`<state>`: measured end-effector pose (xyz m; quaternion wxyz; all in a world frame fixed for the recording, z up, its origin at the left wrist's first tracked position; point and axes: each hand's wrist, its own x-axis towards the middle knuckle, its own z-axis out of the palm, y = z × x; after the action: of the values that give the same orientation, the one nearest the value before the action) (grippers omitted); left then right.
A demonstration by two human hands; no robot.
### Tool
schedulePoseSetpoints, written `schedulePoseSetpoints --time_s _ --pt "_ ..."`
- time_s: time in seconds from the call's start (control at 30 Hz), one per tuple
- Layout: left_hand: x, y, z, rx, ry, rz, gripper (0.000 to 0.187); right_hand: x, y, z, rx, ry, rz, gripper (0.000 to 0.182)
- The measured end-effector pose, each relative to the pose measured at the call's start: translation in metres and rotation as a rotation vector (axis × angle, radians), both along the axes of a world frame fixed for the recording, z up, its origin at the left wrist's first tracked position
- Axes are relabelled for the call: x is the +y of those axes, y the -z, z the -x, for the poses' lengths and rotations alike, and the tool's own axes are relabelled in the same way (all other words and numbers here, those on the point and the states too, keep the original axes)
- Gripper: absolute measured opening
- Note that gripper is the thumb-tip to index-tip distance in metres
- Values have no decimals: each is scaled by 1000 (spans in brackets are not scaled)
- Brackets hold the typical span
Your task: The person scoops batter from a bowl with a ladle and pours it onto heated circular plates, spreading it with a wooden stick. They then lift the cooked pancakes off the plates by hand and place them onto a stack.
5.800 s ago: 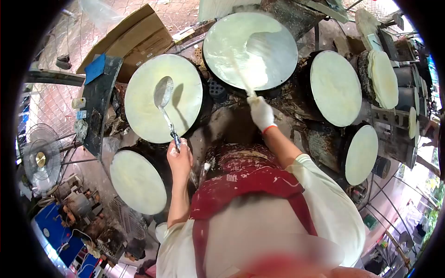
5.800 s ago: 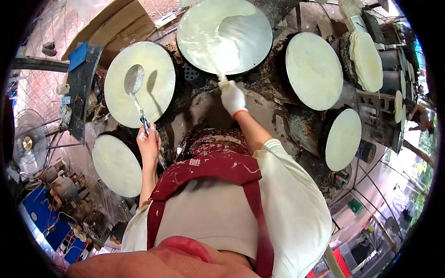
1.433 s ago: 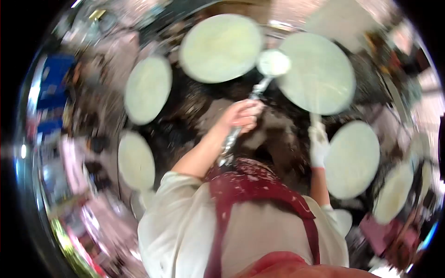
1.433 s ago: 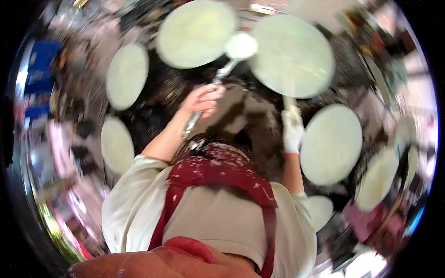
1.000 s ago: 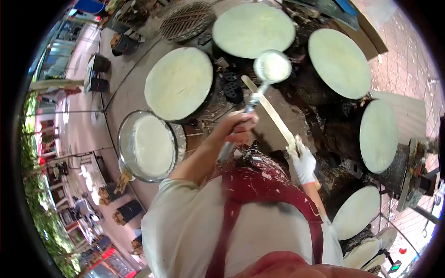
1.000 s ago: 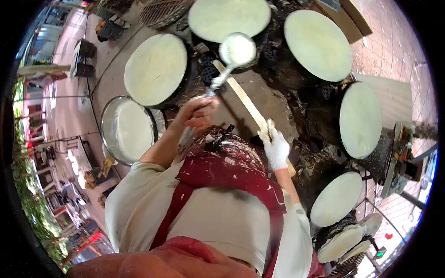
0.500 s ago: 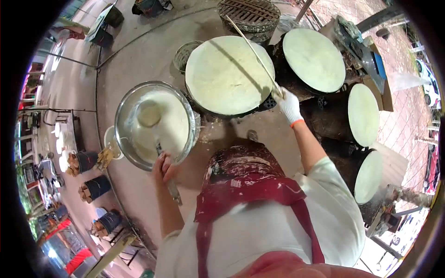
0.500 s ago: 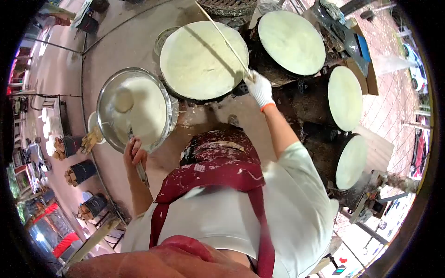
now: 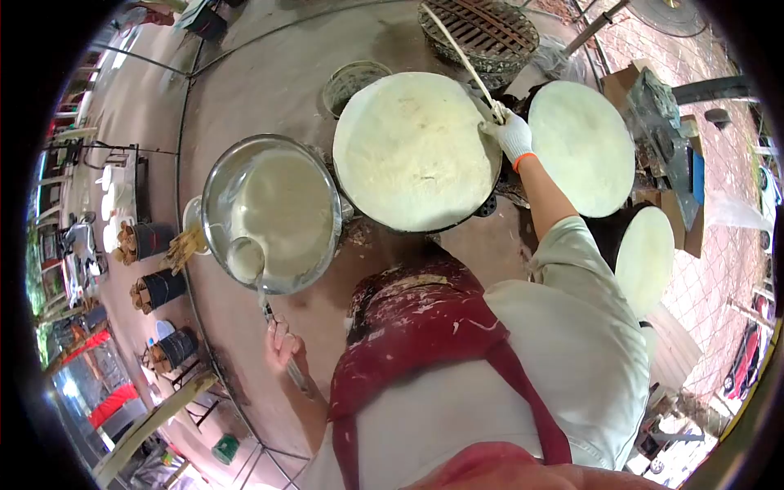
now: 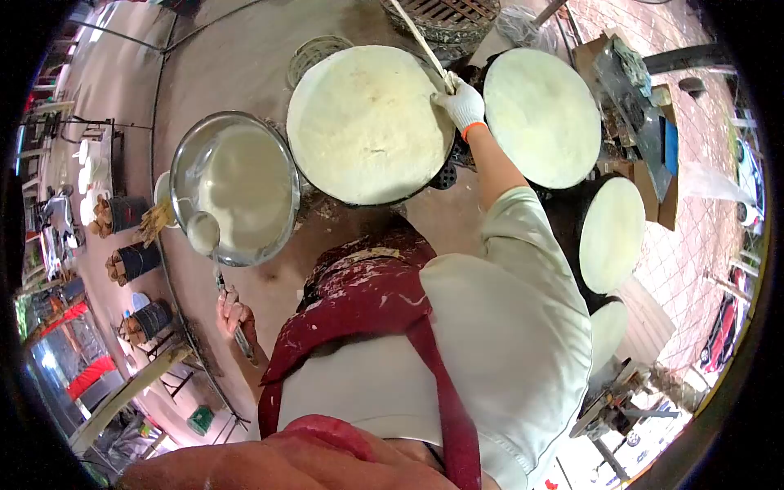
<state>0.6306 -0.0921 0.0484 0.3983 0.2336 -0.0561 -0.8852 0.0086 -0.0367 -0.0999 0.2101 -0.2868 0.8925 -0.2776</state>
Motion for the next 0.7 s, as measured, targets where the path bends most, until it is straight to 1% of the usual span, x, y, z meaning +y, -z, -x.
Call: schedulePoseSetpoints --time_s 0.03,0.07,0.17,0.2,0.3,0.33,0.37,0.43,0.53,0.6,0.7 --pt "-2 -1 5 21 -2 20 30 -3 1 2 -26 -2 16 76" --pt "-4 -3 10 10 0 12 29 -7 17 9 -24 44 -5 67" --pt "-11 -9 19 -21 6 -17 28 -9 23 14 -103 38 -5 53" --pt "-12 -11 23 -22 -3 -22 28 -9 9 4 -81 78 68 40" --pt "-23 -9 26 7 2 -46 27 -8 -8 0 -198 113 209 35" --pt "-30 -9 25 21 16 -56 27 -9 -10 0 -352 124 339 32" --pt "-38 -9 24 18 32 -58 26 -10 -14 -1 -414 126 387 32" --pt "-52 -10 24 15 59 -61 26 -16 -29 -7 -375 137 281 35" --pt "-70 -6 10 -32 73 -51 26 -24 -41 -20 -386 118 372 34" --pt "-81 2 -2 -36 75 -70 26 -34 -49 -28 -356 120 368 32" --pt "-97 0 -12 -83 116 -67 26 -51 -95 -60 -317 96 359 30"
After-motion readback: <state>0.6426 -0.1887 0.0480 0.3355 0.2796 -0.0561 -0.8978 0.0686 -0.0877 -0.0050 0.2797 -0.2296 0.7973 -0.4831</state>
